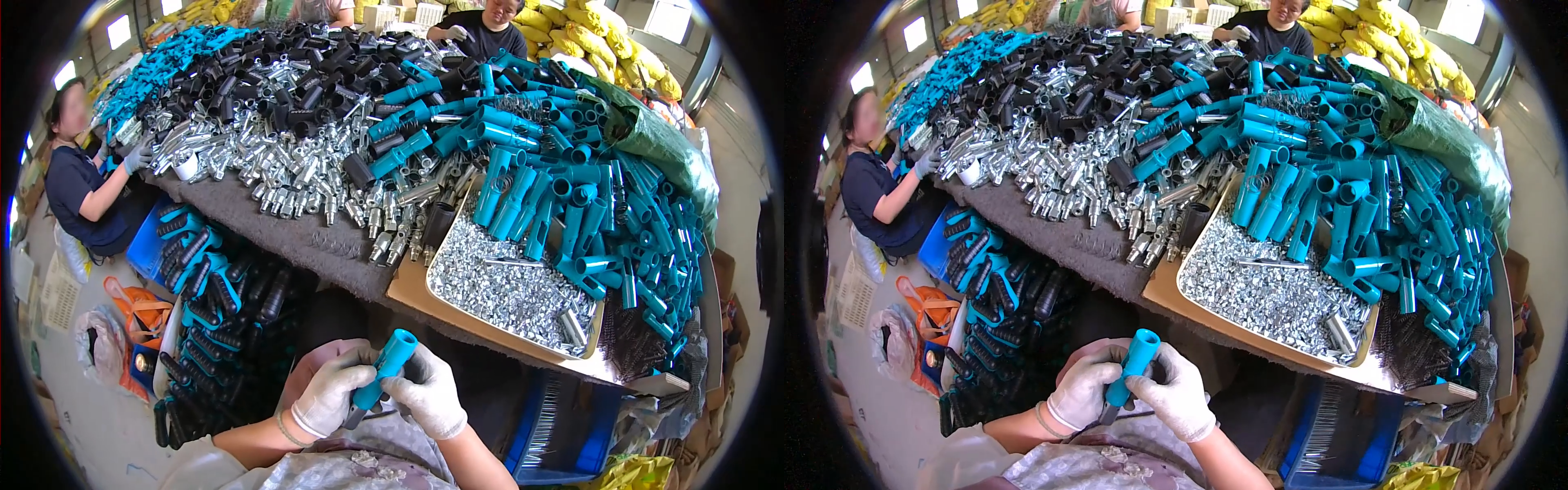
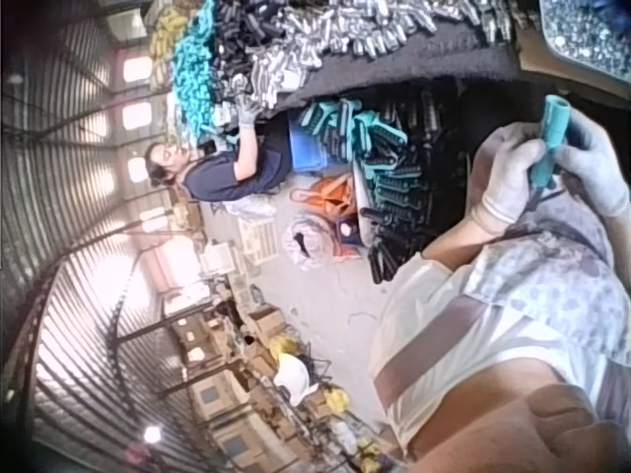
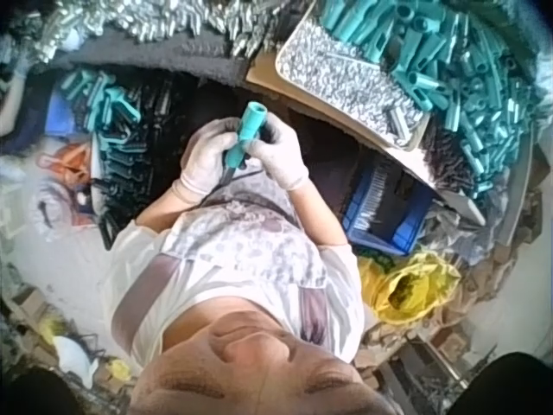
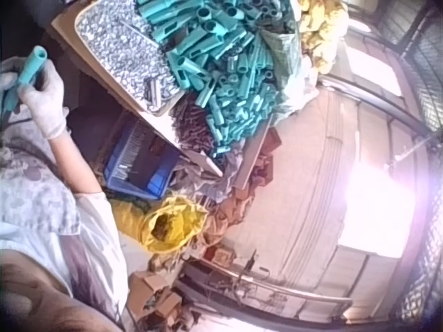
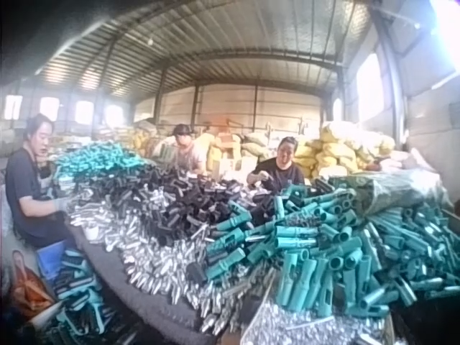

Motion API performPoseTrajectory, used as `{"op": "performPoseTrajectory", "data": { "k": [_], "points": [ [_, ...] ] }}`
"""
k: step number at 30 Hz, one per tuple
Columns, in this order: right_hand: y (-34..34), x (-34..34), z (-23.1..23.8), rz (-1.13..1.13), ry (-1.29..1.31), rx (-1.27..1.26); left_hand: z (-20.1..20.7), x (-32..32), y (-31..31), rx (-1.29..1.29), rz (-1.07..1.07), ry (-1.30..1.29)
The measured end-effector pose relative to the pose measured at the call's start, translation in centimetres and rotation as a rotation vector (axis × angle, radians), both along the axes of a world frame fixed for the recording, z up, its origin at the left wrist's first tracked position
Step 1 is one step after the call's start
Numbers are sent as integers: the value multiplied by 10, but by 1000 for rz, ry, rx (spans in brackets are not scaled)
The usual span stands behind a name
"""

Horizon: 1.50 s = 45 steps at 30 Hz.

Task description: Assembling mechanical components by manually inserting metal springs and rods into plastic housings at a factory workbench.

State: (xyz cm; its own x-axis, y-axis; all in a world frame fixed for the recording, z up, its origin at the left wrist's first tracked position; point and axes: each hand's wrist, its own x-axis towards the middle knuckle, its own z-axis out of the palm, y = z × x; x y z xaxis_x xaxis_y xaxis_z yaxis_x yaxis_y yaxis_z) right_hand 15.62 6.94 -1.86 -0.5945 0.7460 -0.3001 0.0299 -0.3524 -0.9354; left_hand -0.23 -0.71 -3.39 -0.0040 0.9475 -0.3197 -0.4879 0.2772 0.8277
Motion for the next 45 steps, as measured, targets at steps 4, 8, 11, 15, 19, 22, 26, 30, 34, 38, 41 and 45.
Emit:
{"op": "performPoseTrajectory", "data": {
  "k": [4, 8, 11, 15, 19, 22, 26, 30, 34, 38, 41, 45],
  "points": [
    [0, -4, -2, 10, -69, 21, 4, 1, -1, -27, 52, -30],
    [0, -16, 0, -6, -49, 34, -5, -1, -1, 9, 119, -44],
    [3, -20, -3, -5, -48, 98, -5, -4, -1, 3, 144, -56],
    [23, -24, 19, 84, -60, 56, -12, -9, 1, -1, 137, -133],
    [58, -26, 41, 293, -80, 333, 5, -27, 3, 191, -18, -360],
    [99, -39, 86, 361, -427, 965, -2, -39, -1, 215, 29, -388],
    [166, -51, 89, 261, -940, 1891, 2, -38, -2, 110, 68, -481],
    [183, -79, 94, 775, -1322, 1706, -4, -37, -8, 70, 64, -514],
    [199, -95, 96, 885, -1408, 1627, -9, -36, -8, 104, 26, -474],
    [193, -93, 105, 798, -1525, 1751, 9, -33, -10, 50, 24, -417],
    [154, -67, 131, 376, -1247, 1721, 13, -38, -13, 49, 59, -326],
    [99, -10, 81, -55, -130, 834, 2, -38, -19, 128, 58, -220]
  ]
}}
